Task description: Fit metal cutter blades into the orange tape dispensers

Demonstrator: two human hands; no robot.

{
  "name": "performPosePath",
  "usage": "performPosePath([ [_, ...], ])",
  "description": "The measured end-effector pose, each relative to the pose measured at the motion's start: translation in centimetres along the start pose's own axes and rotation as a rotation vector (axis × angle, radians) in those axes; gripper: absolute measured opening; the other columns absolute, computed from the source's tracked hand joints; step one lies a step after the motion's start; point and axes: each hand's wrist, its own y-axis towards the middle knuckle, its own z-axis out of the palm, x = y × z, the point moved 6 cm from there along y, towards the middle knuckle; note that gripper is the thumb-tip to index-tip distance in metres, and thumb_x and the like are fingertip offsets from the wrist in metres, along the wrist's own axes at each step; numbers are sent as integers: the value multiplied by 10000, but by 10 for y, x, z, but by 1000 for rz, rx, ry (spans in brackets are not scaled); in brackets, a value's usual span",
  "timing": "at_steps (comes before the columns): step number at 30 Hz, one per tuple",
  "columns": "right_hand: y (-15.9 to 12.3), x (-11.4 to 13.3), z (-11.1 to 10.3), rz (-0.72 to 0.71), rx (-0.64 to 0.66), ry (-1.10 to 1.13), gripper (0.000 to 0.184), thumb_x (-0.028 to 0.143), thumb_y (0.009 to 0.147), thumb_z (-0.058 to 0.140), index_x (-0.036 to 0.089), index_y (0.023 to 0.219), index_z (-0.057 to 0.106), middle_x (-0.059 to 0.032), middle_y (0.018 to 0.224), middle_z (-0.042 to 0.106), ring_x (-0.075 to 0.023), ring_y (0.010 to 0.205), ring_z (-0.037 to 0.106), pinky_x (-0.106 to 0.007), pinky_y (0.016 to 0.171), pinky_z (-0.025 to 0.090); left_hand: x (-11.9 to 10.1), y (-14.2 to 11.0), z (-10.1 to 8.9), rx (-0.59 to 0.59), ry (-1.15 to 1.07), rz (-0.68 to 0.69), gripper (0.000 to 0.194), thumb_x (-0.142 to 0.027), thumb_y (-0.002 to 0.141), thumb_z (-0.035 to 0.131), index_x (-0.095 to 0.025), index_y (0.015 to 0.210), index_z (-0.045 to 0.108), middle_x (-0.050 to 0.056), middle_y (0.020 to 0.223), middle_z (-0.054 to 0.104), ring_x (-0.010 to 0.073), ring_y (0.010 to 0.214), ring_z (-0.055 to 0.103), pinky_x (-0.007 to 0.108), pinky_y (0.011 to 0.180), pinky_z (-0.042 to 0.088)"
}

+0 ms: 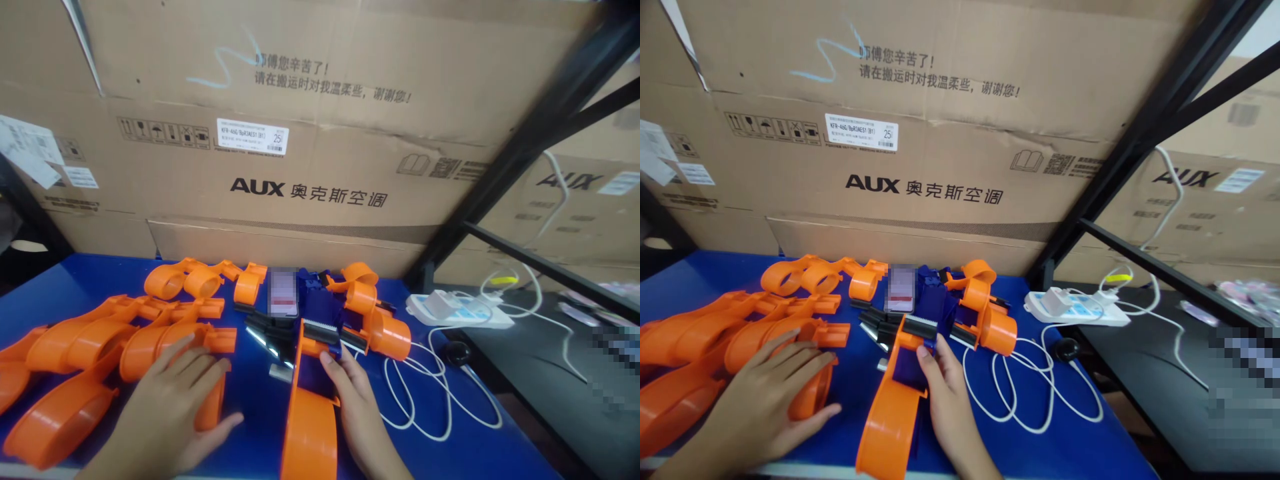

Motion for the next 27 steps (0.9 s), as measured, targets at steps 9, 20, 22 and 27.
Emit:
performPosePath([
  [9, 9, 4, 18, 7, 137, 22, 361, 462, 911, 739, 327, 1246, 730, -26, 1284, 742, -284, 1223, 667, -421, 1097, 482, 41, -10, -3, -10, -12, 3, 734, -625, 803, 740, -243, 1417, 622, 122, 1360, 695, 400, 1257, 624, 597, 1169, 336],
  [20, 27, 22, 19, -40, 106, 81, 385, 526, 833, 782, 305, 1149, 764, -23, 1152, 784, -295, 1107, 706, -412, 1023, 511, -44, 53, 17, -364, -1199, -443, 640, -684, 957, 460, -336, 1489, 533, 69, 1604, 483, 359, 1450, 462, 517, 1112, 482],
  [22, 38, 30, 24, -75, 158, 54, 379, 532, 841, 768, 289, 1132, 764, -30, 1134, 784, -287, 1089, 706, -401, 1007, 515, -53, 82, 44, -275, -1542, -638, 606, -621, 959, 542, -319, 1485, 540, 71, 1589, 503, 342, 1456, 460, 509, 1136, 460],
  [27, 65, 39, 37, -156, 277, -38, 323, 486, 884, 724, 247, 1100, 738, -30, 1009, 766, -237, 970, 696, -366, 916, 531, -54, 121, 74, -318, -1991, -948, 521, -577, 845, 732, -220, 1224, 745, 113, 1251, 747, 332, 1204, 674, 440, 993, 562],
])
